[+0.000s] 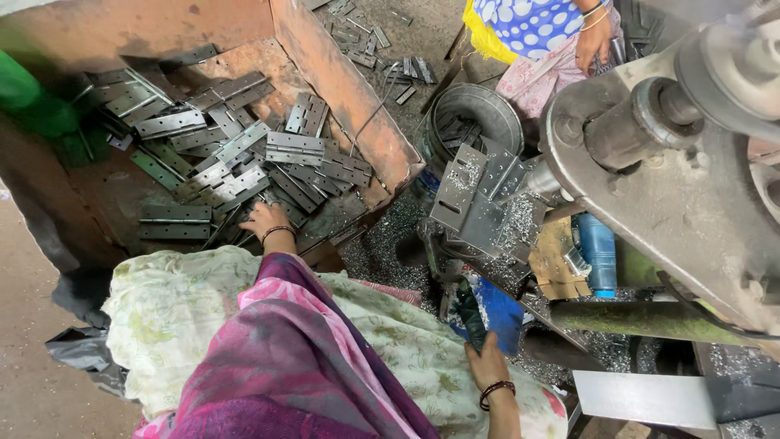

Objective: The person repeatedly places small metal pieces into a press machine, activates the press with a foot pedal, and removes the processed pieces. The person handles the metal pieces one at a time and deposits them into a nearby container.

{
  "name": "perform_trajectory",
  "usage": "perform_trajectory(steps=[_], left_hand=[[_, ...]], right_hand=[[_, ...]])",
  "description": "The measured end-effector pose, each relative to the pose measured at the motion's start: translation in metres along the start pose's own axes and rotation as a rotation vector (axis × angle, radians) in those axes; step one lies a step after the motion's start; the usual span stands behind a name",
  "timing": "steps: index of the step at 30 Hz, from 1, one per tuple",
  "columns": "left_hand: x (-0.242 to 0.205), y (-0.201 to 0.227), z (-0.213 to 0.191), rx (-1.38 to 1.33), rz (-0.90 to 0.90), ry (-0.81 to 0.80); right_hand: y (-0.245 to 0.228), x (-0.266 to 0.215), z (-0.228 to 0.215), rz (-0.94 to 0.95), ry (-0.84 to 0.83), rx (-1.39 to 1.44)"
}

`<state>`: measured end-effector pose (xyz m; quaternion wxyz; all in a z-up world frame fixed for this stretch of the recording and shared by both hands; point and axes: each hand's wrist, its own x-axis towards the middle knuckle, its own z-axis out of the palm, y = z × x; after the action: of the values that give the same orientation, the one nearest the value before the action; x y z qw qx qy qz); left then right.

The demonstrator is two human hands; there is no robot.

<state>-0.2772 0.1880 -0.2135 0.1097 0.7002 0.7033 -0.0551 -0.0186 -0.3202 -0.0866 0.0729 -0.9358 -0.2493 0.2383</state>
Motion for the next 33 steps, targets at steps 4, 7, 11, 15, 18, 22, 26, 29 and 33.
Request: perform_trajectory(steps=[4, 7, 11, 15, 18, 22, 26, 29, 33], left_hand=[[-0.009, 0.009, -0.003, 0.131, 0.040, -0.027], [-0.008, 0.025, -0.001, -0.187, 0.031, 0.116], [-0.003, 0.039, 0.010, -0.425, 0.112, 0.167], [0.003, 0.054, 0.011, -0.582, -0.038, 0.082], [0.006, 0.064, 0.007, -0.686, -0.193, 0.023], [0.005, 0.063, -0.001, -0.833, -0.427, -0.018], [0.006, 0.069, -0.017, -0.949, -0.574, -0.017], [0.003, 0.068, -0.025, -0.998, -0.633, 0.024], [-0.012, 0.063, -0.029, -1.047, -0.664, 0.149]], right_hand=[[-0.004, -0.003, -0.006, 0.047, -0.036, 0.009], [-0.010, -0.004, -0.009, 0.041, -0.029, 0.008], [-0.011, -0.010, -0.009, 0.031, -0.009, 0.010], [-0.013, -0.008, -0.012, 0.060, -0.009, -0.001], [-0.012, -0.002, -0.013, 0.071, -0.032, -0.014], [-0.008, 0.005, -0.006, 0.075, -0.036, -0.037], [-0.005, 0.016, -0.006, 0.055, -0.036, -0.084], [-0.005, 0.016, -0.002, 0.064, -0.043, -0.121], [-0.006, 0.015, -0.002, 0.089, -0.069, -0.070]])
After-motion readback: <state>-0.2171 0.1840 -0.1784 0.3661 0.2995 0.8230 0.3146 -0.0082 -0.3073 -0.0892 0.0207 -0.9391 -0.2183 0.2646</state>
